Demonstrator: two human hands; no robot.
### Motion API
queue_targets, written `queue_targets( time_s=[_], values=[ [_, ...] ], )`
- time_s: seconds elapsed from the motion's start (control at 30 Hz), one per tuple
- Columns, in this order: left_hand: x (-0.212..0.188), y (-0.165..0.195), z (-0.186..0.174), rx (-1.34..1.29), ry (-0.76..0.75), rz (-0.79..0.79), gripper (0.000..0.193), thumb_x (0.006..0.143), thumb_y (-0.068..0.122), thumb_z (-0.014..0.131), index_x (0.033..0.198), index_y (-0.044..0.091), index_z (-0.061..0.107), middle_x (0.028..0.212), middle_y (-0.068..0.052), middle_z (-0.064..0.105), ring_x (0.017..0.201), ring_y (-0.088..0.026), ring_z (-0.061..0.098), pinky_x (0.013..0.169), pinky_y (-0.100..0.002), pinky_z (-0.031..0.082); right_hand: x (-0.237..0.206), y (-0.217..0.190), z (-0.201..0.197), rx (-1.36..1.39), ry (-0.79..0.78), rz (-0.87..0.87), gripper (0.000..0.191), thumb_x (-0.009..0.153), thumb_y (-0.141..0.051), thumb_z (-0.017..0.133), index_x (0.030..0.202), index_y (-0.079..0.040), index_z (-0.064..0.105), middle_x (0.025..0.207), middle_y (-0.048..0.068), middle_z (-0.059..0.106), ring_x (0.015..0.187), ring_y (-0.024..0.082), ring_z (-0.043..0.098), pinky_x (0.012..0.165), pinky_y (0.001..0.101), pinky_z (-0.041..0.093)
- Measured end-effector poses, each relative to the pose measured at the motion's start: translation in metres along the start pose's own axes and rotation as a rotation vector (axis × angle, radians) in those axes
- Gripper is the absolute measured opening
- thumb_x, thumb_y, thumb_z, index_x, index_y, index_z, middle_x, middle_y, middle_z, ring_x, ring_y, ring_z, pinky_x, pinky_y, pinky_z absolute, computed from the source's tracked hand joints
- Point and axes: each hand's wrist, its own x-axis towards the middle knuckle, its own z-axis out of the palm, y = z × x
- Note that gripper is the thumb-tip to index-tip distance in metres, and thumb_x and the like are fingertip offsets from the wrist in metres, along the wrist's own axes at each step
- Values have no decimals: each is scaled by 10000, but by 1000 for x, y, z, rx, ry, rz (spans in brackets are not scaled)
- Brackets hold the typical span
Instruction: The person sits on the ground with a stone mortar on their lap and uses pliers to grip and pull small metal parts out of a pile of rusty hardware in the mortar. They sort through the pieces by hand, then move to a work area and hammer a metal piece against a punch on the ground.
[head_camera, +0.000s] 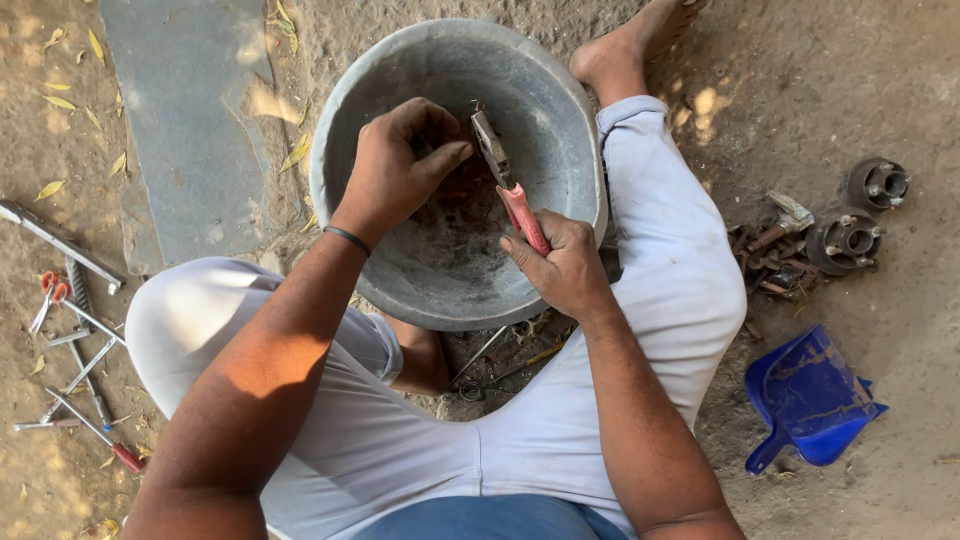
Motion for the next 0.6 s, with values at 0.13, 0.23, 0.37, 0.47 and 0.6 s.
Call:
queue_targets(
  time_s=[0.13,0.23,0.37,0.47,0.6],
  values=[
    [4,4,-4,-557,-59,-424,211,1012,264,718,1073,63,699,855,-24,730,678,-64,626,582,-215,506,4,3,3,191,48,158,189,951,-252,729,963,-64,716,685,6,647,623,91,643,572,293,553],
    [3,10,-6,-675,-74,-501,210,1007,262,686,1068,61,689,839,-18,722,599,-54,570,501,-209,451,7,4,0,225,97,202,179,951,-270,719,925,-93,704,675,8,658,619,87,662,581,301,574],
    [4,17,-8,-501,-46,-259,170,1022,151,728,1148,42,691,903,-15,704,710,-59,606,616,-211,510,5,-4,-4,-138,137,-134,265,961,-188,786,794,-45,639,738,52,591,678,136,591,596,333,498],
    [5,18,-12,-369,50,-13,217,997,37,694,1213,35,664,1009,-33,706,886,-91,669,785,-234,563,4,-14,-2,-218,94,-154,273,892,-158,840,786,-9,636,755,61,584,666,162,589,598,355,479],
    [5,17,-17,-199,125,57,314,972,-26,681,1278,44,673,1012,-15,753,899,-100,707,771,-262,564,6,-24,1,-227,56,-116,226,848,-127,855,815,2,672,767,72,594,646,181,608,579,363,491]
  ],
)
